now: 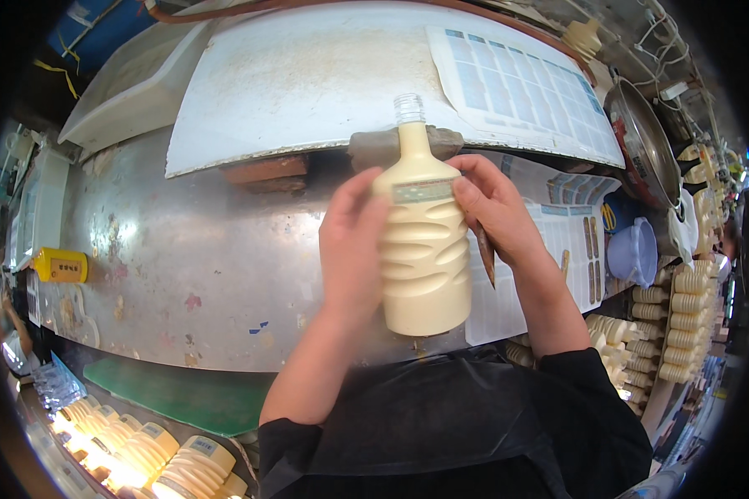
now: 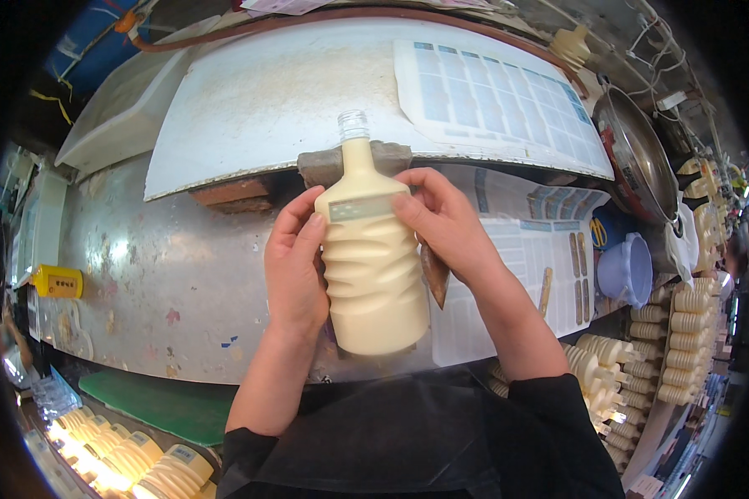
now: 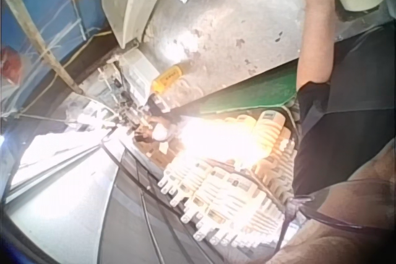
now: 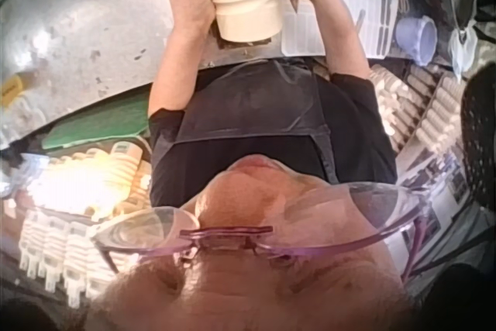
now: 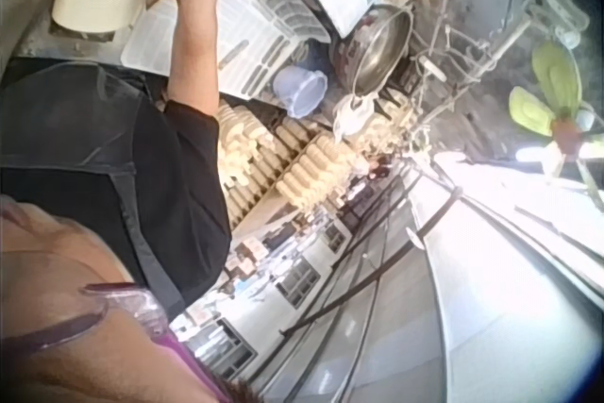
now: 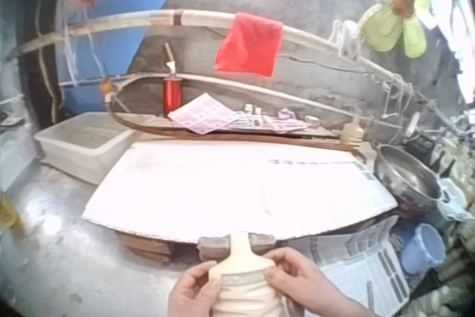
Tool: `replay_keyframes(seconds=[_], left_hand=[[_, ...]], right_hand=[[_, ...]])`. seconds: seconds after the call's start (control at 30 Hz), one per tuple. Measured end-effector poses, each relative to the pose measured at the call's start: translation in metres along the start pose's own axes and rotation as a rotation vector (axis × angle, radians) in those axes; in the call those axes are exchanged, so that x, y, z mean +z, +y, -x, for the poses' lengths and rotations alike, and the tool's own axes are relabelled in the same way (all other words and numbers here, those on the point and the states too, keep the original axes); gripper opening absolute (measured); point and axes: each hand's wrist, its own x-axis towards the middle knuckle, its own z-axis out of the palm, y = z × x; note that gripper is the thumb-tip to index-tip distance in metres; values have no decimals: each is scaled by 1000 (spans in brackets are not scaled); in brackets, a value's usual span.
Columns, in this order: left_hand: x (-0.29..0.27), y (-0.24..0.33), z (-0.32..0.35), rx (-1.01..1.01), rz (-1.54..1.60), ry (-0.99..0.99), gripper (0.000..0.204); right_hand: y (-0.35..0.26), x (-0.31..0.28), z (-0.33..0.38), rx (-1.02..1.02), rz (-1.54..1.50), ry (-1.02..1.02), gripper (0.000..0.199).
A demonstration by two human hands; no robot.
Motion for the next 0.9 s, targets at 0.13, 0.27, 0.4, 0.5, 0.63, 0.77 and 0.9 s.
replay_keyframes(seconds=[0.13, 0.27, 0.4, 0.5, 0.63, 0.77, 0.9], left_hand=[[-6, -1, 7, 9, -72, -6, 48], [-6, -12, 19, 103, -272, -49, 72], [-2, -13, 26, 151, -594, -117, 84], [-1, -10, 25, 46, -561, -73, 84], [-5, -12, 21, -5, -370, -135, 80], [3, -6, 23, -56, -204, -204, 76], [8, -4, 23, -111, -103, -235, 75]], right_hand=[[1, -19, 3, 64, -128, -46, 38], [16, -23, 10, 136, -64, -43, 38], [9, -13, 15, 142, 46, -38, 37], [-3, -15, 20, 161, 125, -74, 38], [-4, -9, 24, -69, 159, -86, 38], [-4, -10, 27, -209, 281, -56, 37], [-5, -9, 31, -257, 377, 3, 37]])
